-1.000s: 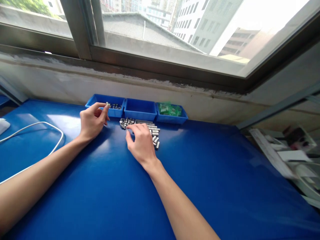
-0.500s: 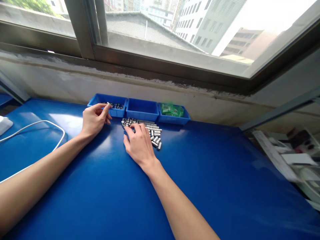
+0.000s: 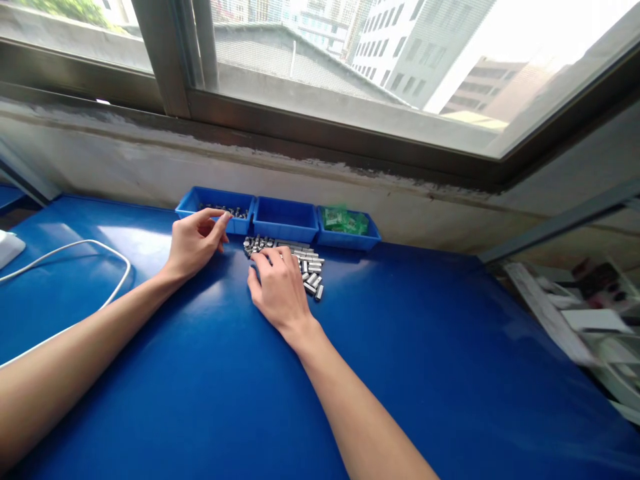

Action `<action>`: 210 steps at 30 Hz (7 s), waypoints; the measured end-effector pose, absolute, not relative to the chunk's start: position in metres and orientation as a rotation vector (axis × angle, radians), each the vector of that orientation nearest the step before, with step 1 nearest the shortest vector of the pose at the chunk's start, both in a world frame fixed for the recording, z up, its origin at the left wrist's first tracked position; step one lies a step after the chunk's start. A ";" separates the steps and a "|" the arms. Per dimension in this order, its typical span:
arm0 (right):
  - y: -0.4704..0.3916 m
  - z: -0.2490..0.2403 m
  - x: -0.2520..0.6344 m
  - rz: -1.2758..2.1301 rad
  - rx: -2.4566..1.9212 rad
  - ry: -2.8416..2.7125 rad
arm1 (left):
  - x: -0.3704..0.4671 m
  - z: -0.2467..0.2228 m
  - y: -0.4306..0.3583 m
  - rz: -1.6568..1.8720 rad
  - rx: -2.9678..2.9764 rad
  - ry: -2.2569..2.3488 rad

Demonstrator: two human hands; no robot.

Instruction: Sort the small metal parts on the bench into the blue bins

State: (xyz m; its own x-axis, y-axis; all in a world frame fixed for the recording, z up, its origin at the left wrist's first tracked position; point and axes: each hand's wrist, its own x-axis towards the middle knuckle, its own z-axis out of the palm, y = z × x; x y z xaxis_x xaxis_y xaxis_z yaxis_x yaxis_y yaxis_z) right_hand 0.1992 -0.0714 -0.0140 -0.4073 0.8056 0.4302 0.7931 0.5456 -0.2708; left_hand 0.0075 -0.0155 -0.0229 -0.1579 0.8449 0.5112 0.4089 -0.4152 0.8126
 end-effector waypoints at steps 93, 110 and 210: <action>-0.060 -0.019 0.204 -0.056 -1.253 -2.167 | -0.003 -0.027 -0.008 1.613 1.785 1.689; -0.059 -0.024 0.206 0.096 -1.073 -2.162 | 0.011 -0.028 -0.020 1.427 2.281 1.607; -0.044 -0.031 0.216 0.777 -0.969 -1.401 | 0.012 -0.027 -0.029 1.198 2.765 1.121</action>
